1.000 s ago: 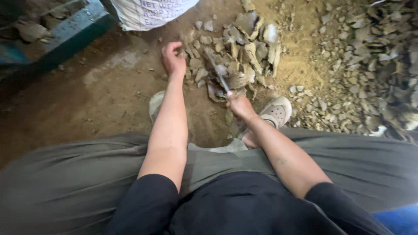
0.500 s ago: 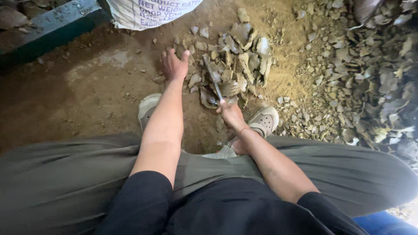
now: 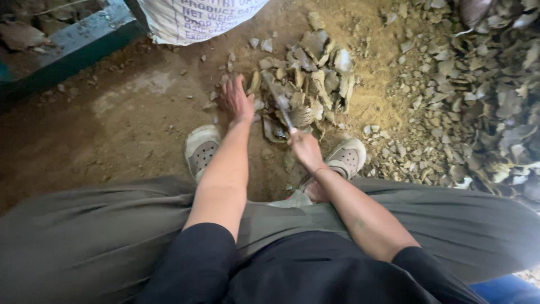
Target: The person sits on the ground and repeatedly strikes a pile of rocks with a metal rod to break them into smaller pieces. The person uses their left hand to position the rocks and their right hand to swing the rod.
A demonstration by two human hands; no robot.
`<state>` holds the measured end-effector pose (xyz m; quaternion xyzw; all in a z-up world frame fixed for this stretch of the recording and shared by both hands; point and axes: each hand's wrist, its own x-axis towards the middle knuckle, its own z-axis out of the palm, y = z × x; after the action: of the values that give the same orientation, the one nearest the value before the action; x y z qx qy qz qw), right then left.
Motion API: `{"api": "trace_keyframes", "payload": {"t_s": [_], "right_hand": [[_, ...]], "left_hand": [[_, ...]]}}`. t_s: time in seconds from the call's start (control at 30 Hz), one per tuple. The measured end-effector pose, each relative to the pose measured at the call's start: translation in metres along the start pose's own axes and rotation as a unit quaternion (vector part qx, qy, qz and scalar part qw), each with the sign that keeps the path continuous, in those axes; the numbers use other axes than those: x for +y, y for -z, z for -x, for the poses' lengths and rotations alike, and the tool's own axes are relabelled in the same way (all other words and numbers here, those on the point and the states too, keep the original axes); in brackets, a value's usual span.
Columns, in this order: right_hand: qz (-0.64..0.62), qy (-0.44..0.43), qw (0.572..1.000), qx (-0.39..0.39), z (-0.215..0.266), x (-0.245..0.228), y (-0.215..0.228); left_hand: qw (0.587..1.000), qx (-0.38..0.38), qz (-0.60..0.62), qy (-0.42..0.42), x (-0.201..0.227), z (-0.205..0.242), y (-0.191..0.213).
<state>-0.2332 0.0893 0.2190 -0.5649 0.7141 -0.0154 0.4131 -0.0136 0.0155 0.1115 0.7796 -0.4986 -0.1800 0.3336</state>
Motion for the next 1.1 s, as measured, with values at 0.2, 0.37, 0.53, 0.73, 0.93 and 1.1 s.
{"api": "trace_keyframes", "payload": {"t_s": [0.2, 0.37, 0.53, 0.73, 0.93, 1.1], "right_hand": [[-0.058, 0.108, 0.990, 0.073, 0.009, 0.005, -0.014], [0.019, 0.046, 0.999, 0.002, 0.002, 0.007, -0.026], [-0.038, 0.073, 0.995, 0.062, 0.016, 0.026, -0.035], [0.051, 0.051, 0.997, -0.019, 0.016, 0.022, -0.027], [-0.003, 0.070, 0.996, 0.047, 0.032, 0.025, -0.028], [0.105, 0.028, 0.994, -0.014, 0.025, 0.017, -0.021]], "left_hand": [[0.989, 0.092, 0.102, 0.062, -0.032, 0.010, -0.023], [0.991, 0.125, 0.054, 0.000, -0.038, 0.008, -0.018], [0.992, 0.086, -0.006, 0.090, -0.029, 0.006, -0.011], [0.993, 0.039, -0.036, 0.106, -0.023, 0.002, -0.013], [0.995, 0.073, -0.037, 0.064, -0.035, 0.010, -0.020], [0.992, 0.062, -0.042, 0.103, -0.027, 0.003, -0.015]]}}
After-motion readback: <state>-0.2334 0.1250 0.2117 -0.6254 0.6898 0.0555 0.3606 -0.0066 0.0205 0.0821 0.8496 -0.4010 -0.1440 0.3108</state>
